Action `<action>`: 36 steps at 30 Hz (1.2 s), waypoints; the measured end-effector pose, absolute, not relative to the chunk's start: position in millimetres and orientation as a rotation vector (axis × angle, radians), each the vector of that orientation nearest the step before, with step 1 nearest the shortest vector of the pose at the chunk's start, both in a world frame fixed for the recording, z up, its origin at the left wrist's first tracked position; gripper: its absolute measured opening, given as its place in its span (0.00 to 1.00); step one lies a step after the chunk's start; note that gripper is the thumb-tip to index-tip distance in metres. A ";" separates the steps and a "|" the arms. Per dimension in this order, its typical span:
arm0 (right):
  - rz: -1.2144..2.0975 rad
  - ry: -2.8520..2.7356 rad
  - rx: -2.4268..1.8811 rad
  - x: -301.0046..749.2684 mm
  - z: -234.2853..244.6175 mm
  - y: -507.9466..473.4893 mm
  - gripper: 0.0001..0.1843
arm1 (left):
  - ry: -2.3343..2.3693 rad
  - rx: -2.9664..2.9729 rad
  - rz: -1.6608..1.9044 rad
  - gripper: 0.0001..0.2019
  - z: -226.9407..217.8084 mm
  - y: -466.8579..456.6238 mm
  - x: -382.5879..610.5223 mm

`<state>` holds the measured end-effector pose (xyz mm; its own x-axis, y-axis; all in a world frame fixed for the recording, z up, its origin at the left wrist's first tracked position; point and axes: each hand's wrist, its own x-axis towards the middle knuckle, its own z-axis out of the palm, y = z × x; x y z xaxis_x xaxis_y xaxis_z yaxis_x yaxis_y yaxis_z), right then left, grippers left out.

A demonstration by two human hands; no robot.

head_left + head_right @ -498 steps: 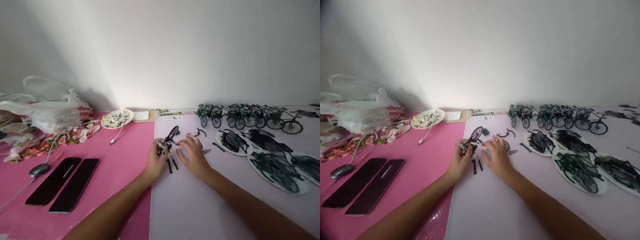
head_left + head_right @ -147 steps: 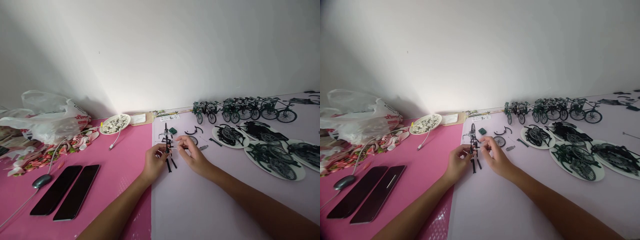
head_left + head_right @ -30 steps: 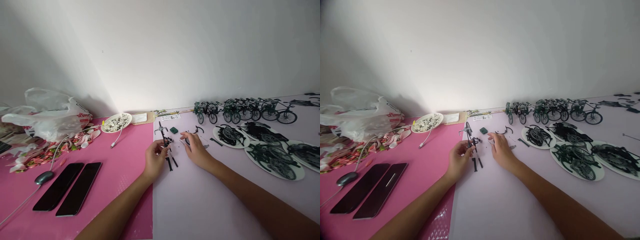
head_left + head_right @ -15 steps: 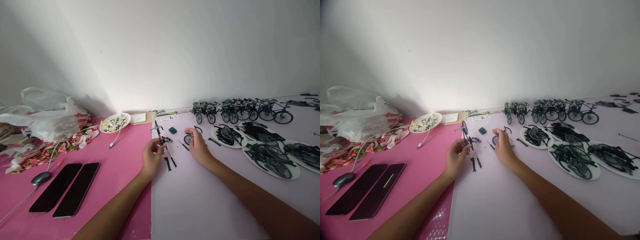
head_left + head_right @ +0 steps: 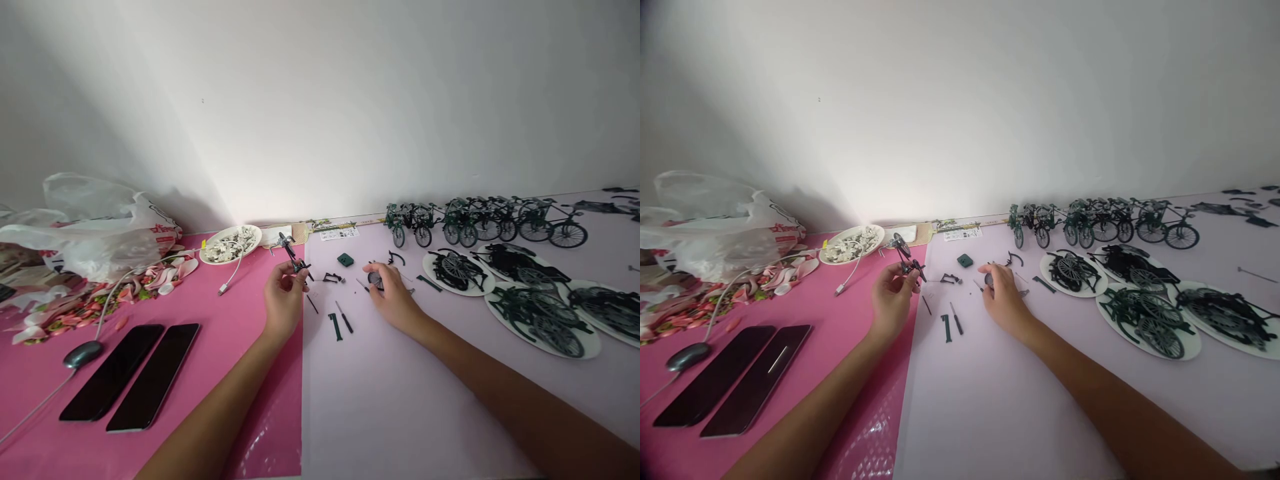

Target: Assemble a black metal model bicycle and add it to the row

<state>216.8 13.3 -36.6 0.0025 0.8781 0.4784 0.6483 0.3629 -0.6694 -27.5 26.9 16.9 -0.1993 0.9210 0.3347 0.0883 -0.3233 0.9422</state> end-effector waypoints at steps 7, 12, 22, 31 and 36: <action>0.376 -1.801 -1.365 213.3 -33.8 8.8 0.19 | 1.260 1.378 1.635 0.17 21.7 36.2 -39.4; 0.322 -1.829 -1.354 213.3 -29.8 7.7 0.22 | 1.275 1.386 1.650 0.16 24.9 37.8 -43.3; 0.354 -2.175 -1.331 205.7 -21.9 -3.0 0.20 | 1.258 1.399 1.579 0.16 10.9 38.0 -36.4; 0.374 -2.187 -1.327 207.0 -19.5 -3.3 0.18 | 1.256 1.428 1.556 0.15 11.5 35.5 -35.4; 0.296 -2.146 -1.274 210.3 -20.0 0.3 0.16 | 1.264 1.429 1.559 0.15 11.3 36.7 -36.7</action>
